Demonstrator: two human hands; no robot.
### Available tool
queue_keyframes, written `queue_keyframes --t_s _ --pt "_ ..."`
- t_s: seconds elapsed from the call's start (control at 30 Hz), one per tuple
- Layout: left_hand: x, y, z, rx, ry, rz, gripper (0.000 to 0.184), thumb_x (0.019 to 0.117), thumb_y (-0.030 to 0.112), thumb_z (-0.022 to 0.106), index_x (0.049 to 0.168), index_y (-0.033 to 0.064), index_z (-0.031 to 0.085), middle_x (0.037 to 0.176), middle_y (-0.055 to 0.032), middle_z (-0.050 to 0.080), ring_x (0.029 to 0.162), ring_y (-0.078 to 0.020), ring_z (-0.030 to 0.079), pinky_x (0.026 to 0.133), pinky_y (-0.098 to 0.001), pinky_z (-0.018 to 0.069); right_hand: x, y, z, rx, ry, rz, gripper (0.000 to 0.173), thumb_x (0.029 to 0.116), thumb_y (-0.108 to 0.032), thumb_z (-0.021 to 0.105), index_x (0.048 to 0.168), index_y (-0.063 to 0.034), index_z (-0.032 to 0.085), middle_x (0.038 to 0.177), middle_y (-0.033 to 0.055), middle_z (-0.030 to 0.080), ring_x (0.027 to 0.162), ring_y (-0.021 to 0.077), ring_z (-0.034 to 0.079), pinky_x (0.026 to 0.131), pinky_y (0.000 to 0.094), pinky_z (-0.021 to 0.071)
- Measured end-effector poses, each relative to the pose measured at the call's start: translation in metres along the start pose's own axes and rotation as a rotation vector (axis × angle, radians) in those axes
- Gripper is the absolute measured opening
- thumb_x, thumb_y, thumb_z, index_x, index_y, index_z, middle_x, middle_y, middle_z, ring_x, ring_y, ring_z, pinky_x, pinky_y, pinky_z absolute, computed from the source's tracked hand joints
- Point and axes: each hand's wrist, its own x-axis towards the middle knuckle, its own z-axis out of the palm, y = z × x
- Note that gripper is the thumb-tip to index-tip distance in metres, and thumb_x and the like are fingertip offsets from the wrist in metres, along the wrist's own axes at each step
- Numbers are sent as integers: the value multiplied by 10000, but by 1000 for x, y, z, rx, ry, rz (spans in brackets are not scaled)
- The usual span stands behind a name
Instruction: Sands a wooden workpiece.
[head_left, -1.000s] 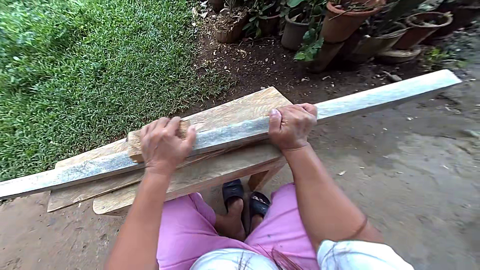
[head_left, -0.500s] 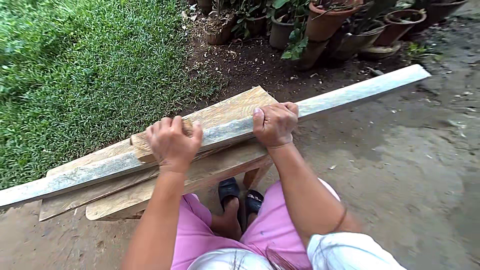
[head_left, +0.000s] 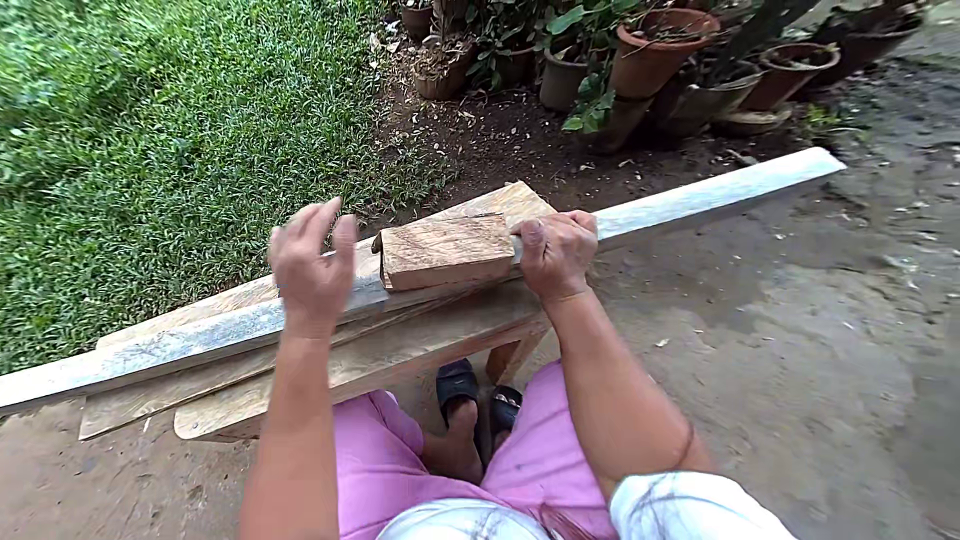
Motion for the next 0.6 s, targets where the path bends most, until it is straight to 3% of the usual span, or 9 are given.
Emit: queue_keyframes --t_s 0.1,0.2,0.27,0.33,0.4,0.43,0.5,0.57,0.6 --pt "-23 -93 -48 231 -43 -297 637 1107 451 298 1219 -30 700 1214 -294 684 1206 -479 623 1056 -704 381 -1 0 0 3 39 -3 782 1111 -442 147 770 -28 716 772 176 743 792 315 723 943 521 442" --pt "-45 -136 -68 341 -135 -518 660 1114 423 326 996 -98 714 1038 -373 680 1083 -571 631 939 -761 402 3 -3 -7 63 -52 49 774 1114 -422 144 835 -10 737 807 194 749 831 338 728 978 557 425" --pt "-52 -141 -65 379 -148 -563 648 1107 397 347 839 -103 661 920 -369 665 998 -565 645 862 -752 412 12 -4 -16 203 -190 119 852 1100 -501 90 980 35 741 947 227 758 966 372 724 1038 604 404" --pt "-50 -141 -63 398 -153 -575 639 1101 411 364 813 -81 654 912 -350 672 994 -551 650 858 -749 419 24 -7 -22 421 -284 192 993 1022 -694 60 1219 63 673 1190 235 717 1182 324 668 1090 534 450" --pt "-51 -141 -62 392 -130 -563 627 1095 412 380 798 -71 647 901 -339 675 981 -545 653 855 -748 418 33 -23 -22 575 -385 231 1093 902 -873 215 1422 32 537 1402 225 604 1307 277 576 1079 470 461" --pt "-53 -141 -62 387 -112 -548 623 1091 408 382 797 -71 651 907 -335 680 986 -542 655 861 -746 417 37 -34 -20 568 -440 216 1105 859 -897 324 1475 5 492 1433 215 576 1315 272 568 1083 464 476" --pt "-60 -144 -60 373 -47 -479 620 1075 395 377 771 -81 633 879 -318 678 958 -522 659 871 -725 410 43 -48 -10 416 -536 92 1018 866 -812 490 1498 -15 496 1427 232 583 1315 348 573 1087 534 462" --pt "-68 -149 -57 374 42 -399 611 1050 382 364 712 -76 586 804 -292 657 883 -489 662 860 -692 413 46 -50 6 319 -546 57 790 866 -616 699 1389 -31 605 1252 254 653 1174 434 619 985 611 482" --pt "-71 -151 -55 377 76 -372 605 1046 374 362 686 -71 560 771 -283 642 853 -478 660 859 -679 414 49 -49 10 283 -566 72 736 869 -574 728 1361 -38 617 1205 257 659 1142 448 621 969 619 481"
